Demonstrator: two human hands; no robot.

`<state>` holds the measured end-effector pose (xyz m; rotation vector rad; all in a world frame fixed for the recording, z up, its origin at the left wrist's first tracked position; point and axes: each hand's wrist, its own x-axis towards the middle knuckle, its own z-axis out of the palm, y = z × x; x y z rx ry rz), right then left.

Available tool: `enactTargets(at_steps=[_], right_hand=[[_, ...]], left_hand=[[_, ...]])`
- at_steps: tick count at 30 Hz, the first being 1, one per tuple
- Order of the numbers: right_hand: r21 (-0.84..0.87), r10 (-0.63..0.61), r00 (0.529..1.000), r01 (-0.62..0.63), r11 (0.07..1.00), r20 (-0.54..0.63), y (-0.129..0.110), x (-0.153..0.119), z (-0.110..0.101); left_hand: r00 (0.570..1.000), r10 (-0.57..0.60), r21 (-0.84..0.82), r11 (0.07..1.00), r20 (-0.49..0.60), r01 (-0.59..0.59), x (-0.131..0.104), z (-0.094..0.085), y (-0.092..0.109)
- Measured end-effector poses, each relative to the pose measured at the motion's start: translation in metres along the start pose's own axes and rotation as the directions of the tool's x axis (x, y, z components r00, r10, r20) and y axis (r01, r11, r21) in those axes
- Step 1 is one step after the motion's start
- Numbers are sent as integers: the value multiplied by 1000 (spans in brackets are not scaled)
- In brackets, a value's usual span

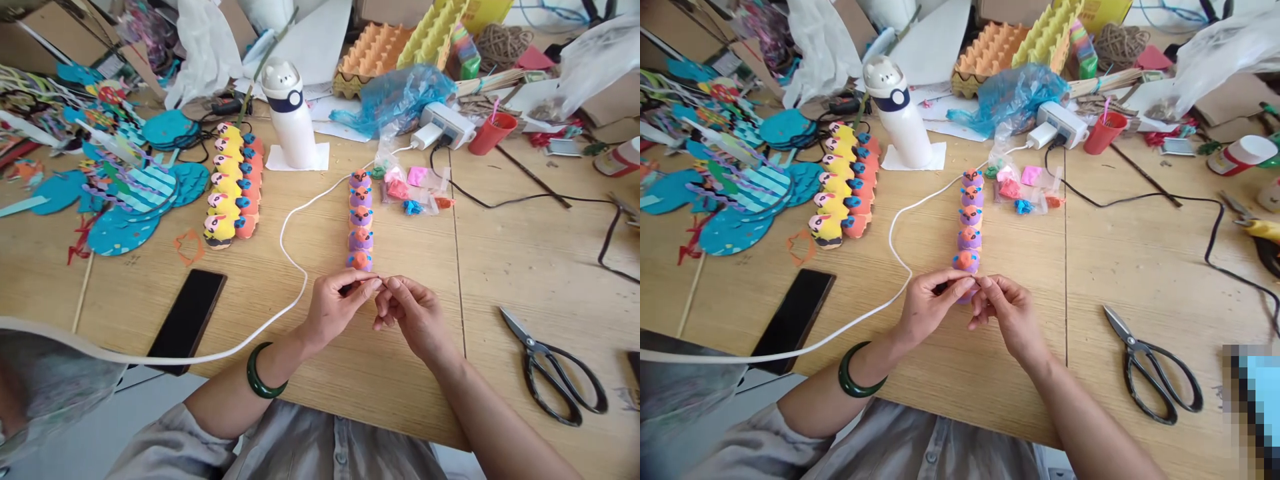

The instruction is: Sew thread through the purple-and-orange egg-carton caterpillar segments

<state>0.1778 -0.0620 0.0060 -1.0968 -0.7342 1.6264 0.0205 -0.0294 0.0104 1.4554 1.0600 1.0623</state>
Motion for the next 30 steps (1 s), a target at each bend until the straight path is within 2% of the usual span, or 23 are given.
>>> enactTargets(at_steps=[5,15,19,23,30], right_hand=[[20,21,1000,-21,1000,8,-1,0,2],[49,-9,999,10,999,-31,-1,-1,3],[34,11,1000,-12,999,18,0,-1,2],[49,27,999,-28,998,22,0,0,1],[11,3,1000,-3,1000,16,0,-2,1]], left_hand=[[1000,3,-11,1000,-24,-3,0,-1,1],[997,-67,-31,997,45,68,-2,-2,2],[999,-42,1,999,15,42,-2,-1,2],[998,-51,-17,999,-30,50,-1,-1,4],[994,-105,-24,994,1,105,-1,-1,1]])
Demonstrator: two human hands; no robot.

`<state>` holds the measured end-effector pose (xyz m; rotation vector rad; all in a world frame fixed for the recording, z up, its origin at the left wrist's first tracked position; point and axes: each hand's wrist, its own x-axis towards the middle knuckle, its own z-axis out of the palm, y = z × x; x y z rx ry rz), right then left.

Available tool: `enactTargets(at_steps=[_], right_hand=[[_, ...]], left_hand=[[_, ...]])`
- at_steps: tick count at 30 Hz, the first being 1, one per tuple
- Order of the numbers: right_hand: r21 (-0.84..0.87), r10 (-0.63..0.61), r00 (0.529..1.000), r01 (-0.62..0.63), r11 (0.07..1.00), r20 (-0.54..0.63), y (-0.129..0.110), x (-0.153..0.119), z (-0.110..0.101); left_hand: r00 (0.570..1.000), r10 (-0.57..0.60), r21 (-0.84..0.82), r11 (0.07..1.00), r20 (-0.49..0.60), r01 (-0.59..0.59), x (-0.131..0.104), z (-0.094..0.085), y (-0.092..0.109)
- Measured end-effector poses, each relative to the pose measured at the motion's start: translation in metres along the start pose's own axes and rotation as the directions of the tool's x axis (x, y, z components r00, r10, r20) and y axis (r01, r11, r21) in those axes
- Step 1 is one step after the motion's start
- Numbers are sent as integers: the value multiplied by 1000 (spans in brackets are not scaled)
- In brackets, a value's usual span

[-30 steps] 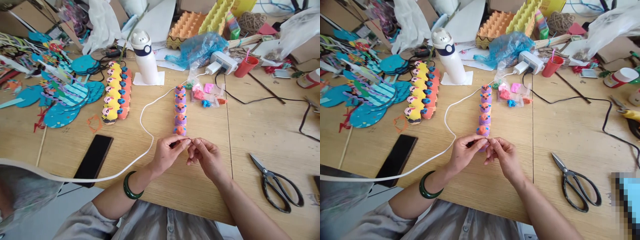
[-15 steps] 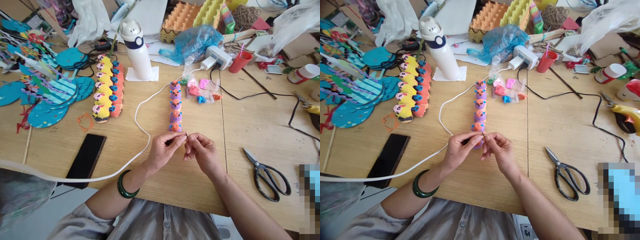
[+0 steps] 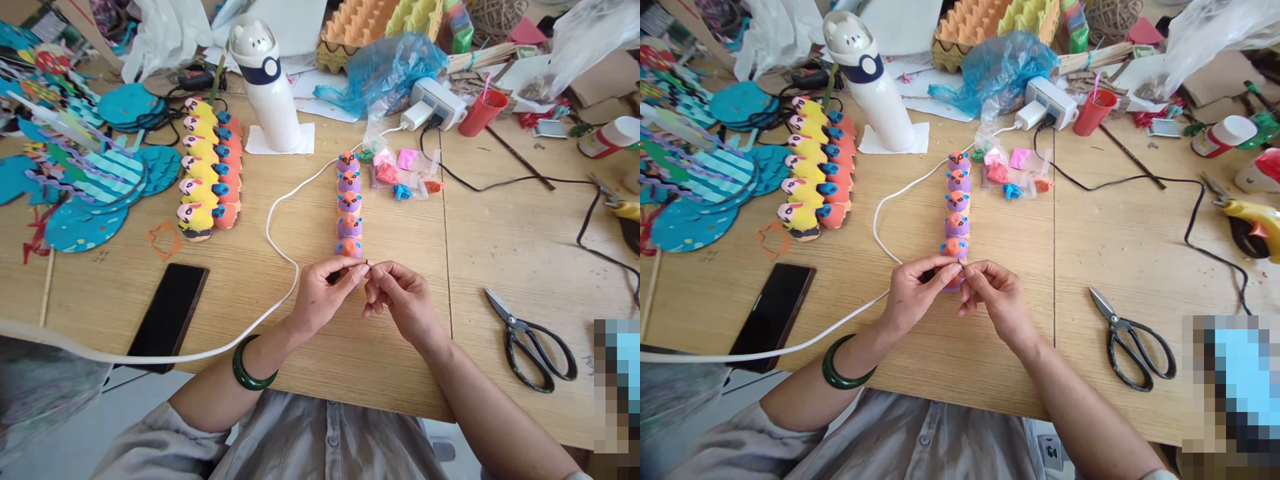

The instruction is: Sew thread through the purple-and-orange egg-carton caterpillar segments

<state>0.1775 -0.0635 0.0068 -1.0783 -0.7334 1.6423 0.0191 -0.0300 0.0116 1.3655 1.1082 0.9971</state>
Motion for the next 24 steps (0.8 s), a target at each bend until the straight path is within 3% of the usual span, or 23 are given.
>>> enactTargets(at_steps=[11,16,24], right_hand=[[16,-33,999,34,999,-16,-3,-1,1],[20,-73,997,74,997,-40,-4,-1,1],[-131,-127,983,110,985,-131,-4,-1,3]], left_hand=[[999,-26,20,999,28,26,0,-2,-2],[999,35,101,994,24,-38,0,-2,-3],[998,64,114,991,-2,-64,1,-2,-3]])
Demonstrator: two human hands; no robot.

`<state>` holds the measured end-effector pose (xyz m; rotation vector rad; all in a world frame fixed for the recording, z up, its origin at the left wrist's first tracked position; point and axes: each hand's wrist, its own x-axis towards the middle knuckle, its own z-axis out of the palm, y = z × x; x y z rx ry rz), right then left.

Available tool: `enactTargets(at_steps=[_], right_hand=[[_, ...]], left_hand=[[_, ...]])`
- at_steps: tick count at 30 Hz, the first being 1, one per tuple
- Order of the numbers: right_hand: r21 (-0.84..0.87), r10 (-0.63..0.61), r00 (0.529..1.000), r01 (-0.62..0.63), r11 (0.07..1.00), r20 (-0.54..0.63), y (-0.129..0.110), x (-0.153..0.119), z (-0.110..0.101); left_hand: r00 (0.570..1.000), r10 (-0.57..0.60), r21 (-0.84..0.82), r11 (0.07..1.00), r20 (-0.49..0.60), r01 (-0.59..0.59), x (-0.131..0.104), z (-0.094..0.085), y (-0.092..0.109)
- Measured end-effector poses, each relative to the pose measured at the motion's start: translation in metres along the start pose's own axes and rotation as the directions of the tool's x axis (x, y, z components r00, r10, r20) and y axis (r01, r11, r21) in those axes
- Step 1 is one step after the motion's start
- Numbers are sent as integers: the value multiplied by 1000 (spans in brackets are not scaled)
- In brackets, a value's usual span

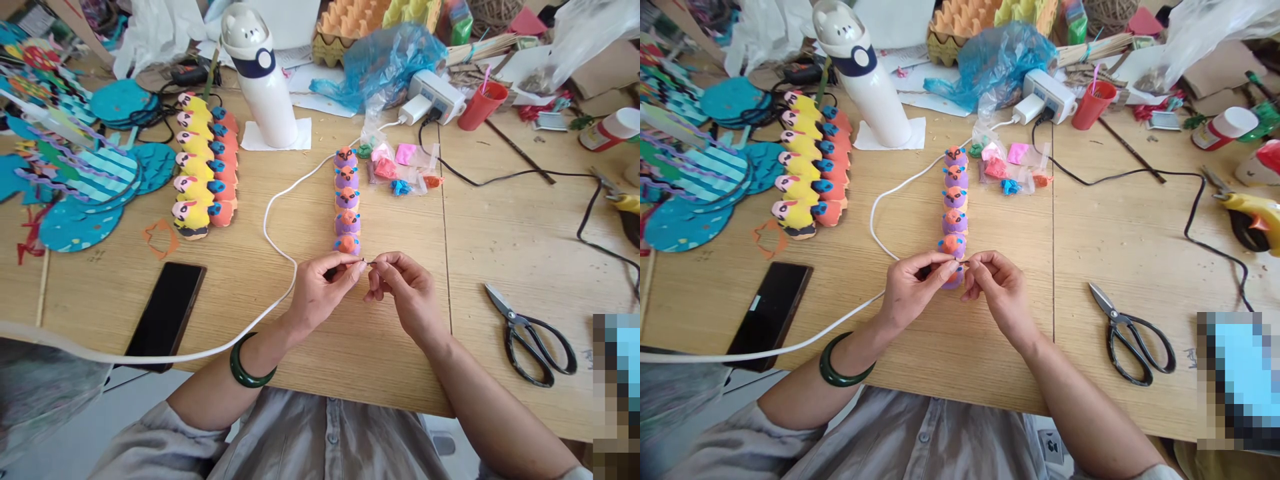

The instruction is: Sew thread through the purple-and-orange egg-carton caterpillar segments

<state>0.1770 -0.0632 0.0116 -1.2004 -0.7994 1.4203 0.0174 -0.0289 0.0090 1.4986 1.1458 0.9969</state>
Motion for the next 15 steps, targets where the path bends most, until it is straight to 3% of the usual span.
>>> enactTargets(at_steps=[15], right_hand=[[-101,-172,985,168,981,-29,2,-1,3]], left_hand=[[998,-54,-28,998,43,55,0,0,1]])
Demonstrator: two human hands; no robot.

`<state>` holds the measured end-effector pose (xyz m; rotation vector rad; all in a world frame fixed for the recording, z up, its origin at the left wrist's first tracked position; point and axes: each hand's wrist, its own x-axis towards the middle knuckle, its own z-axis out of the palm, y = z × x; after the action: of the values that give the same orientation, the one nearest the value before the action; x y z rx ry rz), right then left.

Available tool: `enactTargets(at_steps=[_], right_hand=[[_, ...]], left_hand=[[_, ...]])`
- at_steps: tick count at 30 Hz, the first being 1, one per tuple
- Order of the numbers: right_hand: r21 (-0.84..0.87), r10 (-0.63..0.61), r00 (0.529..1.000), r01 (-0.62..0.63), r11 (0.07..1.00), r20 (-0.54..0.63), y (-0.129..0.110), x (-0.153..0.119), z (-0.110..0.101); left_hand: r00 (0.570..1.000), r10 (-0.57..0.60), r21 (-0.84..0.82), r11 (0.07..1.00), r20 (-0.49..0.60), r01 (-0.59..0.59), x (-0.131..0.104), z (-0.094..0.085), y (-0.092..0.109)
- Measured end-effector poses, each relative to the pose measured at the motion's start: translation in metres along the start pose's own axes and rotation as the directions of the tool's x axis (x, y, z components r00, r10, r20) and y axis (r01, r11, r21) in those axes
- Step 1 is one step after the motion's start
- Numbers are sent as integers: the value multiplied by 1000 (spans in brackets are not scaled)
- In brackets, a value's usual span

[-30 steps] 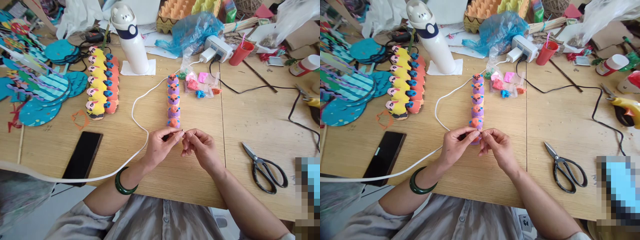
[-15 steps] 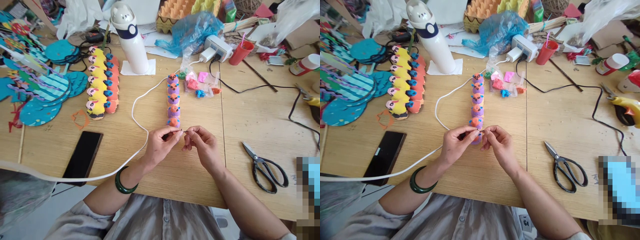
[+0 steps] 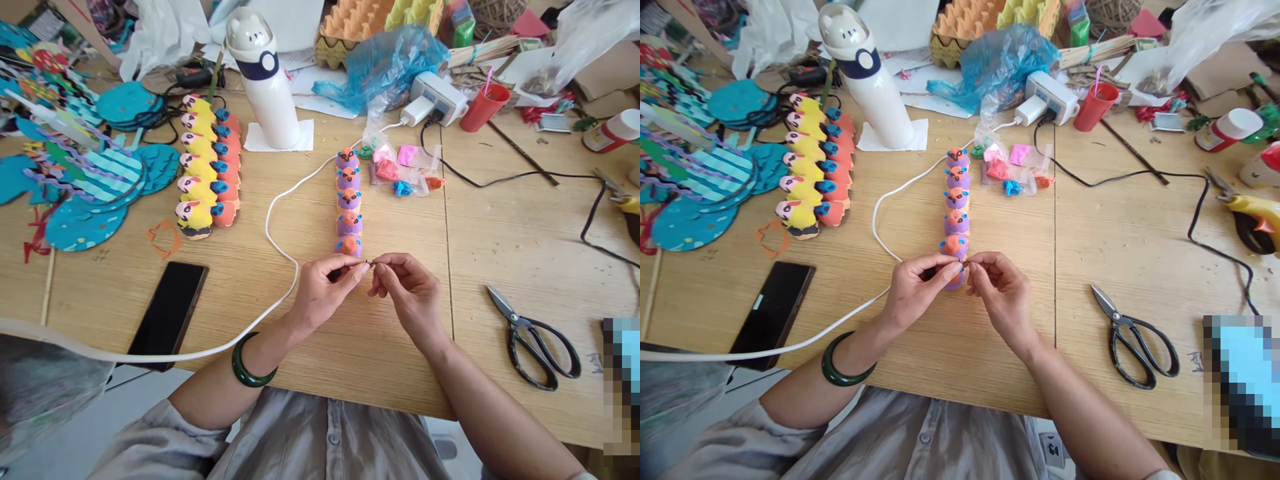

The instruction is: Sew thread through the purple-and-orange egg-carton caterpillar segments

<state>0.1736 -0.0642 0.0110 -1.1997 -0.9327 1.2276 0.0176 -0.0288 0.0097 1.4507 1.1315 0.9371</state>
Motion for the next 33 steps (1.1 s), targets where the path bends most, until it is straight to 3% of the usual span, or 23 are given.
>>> enactTargets(at_steps=[6,13,21,25,33], right_hand=[[-167,-96,995,97,981,11,2,-2,-3],[-388,-235,969,245,889,74,3,-3,-7],[-169,-71,997,69,983,-5,1,-4,-6],[-180,-90,995,83,980,-32,-1,-4,-5],[-232,-143,988,154,961,63,6,-9,-6]], left_hand=[[1000,-24,-5,1000,15,24,-1,-1,4],[999,-51,2,999,-7,51,1,0,4],[999,-34,-44,998,-27,33,1,1,5],[997,-68,-89,994,-47,63,1,1,8],[995,-91,-124,989,-45,85,2,1,7]])
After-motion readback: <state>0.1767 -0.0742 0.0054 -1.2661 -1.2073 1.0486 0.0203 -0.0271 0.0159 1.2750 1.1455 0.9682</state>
